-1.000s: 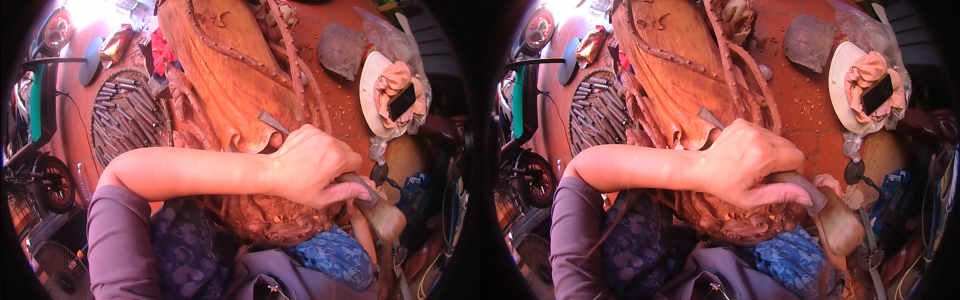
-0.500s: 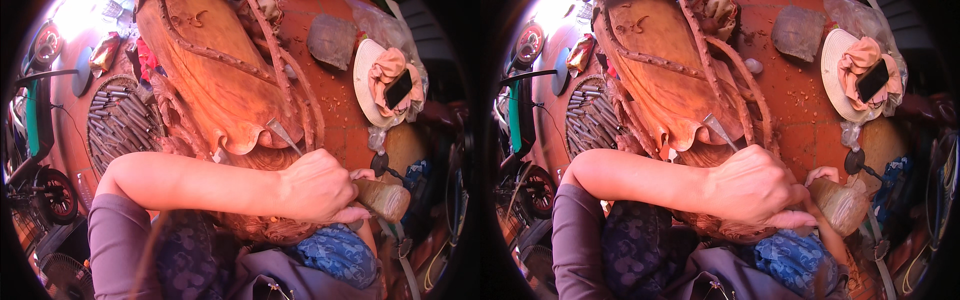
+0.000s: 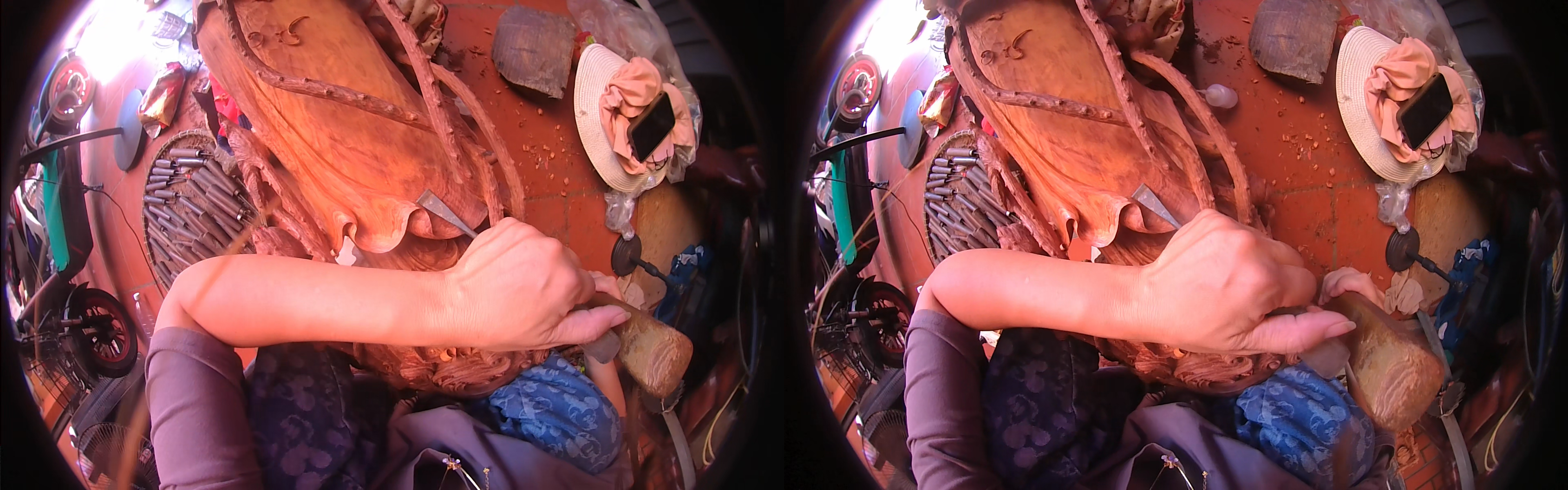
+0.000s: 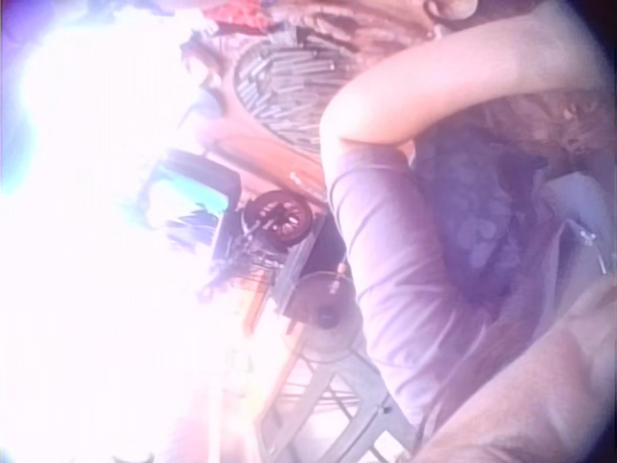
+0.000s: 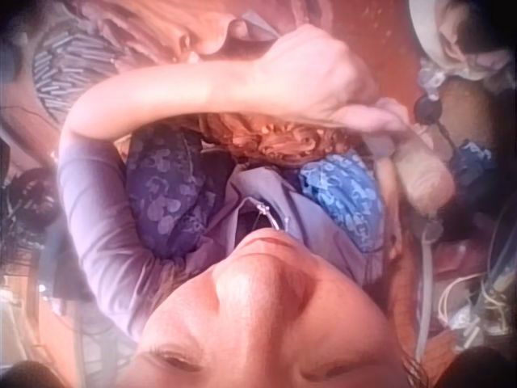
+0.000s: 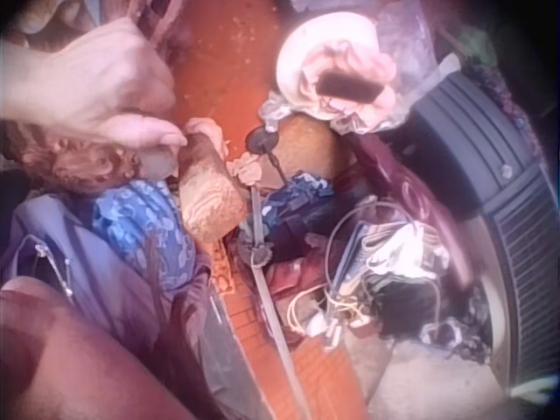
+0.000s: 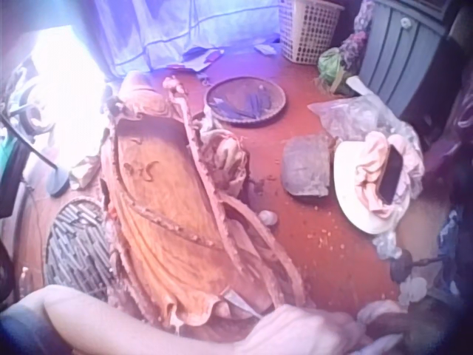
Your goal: The person carves a large piece of wood using a chisel and mallet. They repeatedly strike the chisel to shape the wood and occasionally switch chisels from a nearby tray.
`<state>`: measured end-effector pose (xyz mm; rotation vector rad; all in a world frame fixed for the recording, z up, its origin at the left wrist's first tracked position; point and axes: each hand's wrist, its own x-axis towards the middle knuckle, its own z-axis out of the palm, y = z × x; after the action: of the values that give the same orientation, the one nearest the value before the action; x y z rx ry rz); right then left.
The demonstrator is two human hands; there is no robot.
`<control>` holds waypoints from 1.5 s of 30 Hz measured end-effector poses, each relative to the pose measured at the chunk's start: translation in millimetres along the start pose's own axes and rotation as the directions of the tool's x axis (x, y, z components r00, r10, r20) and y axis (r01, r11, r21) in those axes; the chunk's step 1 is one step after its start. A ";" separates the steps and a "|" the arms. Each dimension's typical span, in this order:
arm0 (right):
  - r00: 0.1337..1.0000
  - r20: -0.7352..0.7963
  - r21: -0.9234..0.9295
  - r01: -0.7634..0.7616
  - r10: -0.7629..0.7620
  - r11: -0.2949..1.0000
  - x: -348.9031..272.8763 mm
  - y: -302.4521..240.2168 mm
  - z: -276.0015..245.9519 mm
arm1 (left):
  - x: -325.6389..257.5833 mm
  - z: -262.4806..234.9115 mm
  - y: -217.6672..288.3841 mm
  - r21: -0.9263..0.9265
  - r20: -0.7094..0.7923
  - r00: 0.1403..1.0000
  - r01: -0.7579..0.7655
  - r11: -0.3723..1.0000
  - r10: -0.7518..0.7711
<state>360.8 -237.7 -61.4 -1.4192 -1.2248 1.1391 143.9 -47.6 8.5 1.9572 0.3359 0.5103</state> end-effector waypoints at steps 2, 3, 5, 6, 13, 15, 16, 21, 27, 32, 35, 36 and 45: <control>0.998 0.053 -0.024 0.025 -0.024 0.999 5.9 -1.7 0.0 | -1.3 1.4 -2.8 -0.013 -0.018 1.000 0.003 1.000 -0.004; 0.997 0.063 -0.046 0.040 -0.037 0.998 6.7 -6.7 -0.5 | -1.0 1.1 -2.8 -0.029 -0.027 1.000 -0.007 1.000 0.006; 0.995 0.051 -0.077 0.086 -0.082 0.993 6.2 -15.0 4.1 | -4.2 -1.2 -2.0 -0.003 0.012 1.000 -0.006 1.000 0.006; 0.996 -0.016 -0.193 0.088 -0.093 0.977 10.3 -25.0 14.6 | -5.1 -1.5 -1.7 0.015 0.032 0.999 -0.002 1.000 0.002; 0.974 -0.167 -0.272 0.105 -0.154 0.957 11.8 -24.7 30.8 | -5.4 -1.4 -4.2 -0.020 -0.047 0.999 -0.018 1.000 0.017; 0.972 -0.158 -0.134 0.152 -0.173 0.979 7.2 -9.6 19.1 | -4.6 -3.1 -3.8 -0.042 -0.047 0.999 -0.002 0.999 0.000; 0.969 -0.158 -0.080 0.178 -0.189 0.981 5.9 -1.9 18.6 | -3.9 -3.0 -3.8 -0.030 -0.050 0.999 -0.006 1.000 0.004; 0.965 -0.147 -0.134 0.200 -0.219 0.971 9.4 -11.6 19.5 | -5.2 -0.7 -5.3 -0.020 -0.063 0.998 -0.006 1.000 0.005; 0.933 -0.330 -0.379 0.009 -0.144 0.925 13.1 -37.5 54.2 | -4.7 -2.8 -7.6 0.027 -0.049 0.999 -0.023 0.999 0.025; 0.798 -0.203 -0.324 -0.602 0.568 0.730 44.0 -129.5 44.7 | -6.0 -8.8 -8.9 0.036 -0.053 0.999 -0.001 0.999 0.003; 0.922 -0.379 -0.211 -0.008 -0.074 0.978 12.1 -28.6 39.4 | -2.9 -6.6 -4.6 -0.010 -0.050 0.999 -0.020 1.000 0.019; 0.872 -0.436 0.128 -0.183 0.221 0.975 22.4 -36.2 51.7 | -8.2 -3.2 -8.0 0.033 -0.047 0.998 0.031 0.999 -0.029; 0.973 0.002 -0.056 0.230 -0.231 0.972 8.0 -2.0 5.0 | -7.4 -13.7 -9.8 0.062 -0.021 1.000 0.007 0.998 -0.005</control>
<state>356.3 -229.2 -60.8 -1.2802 -1.3880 0.9485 130.6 -36.0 3.2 2.0111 0.3747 0.5226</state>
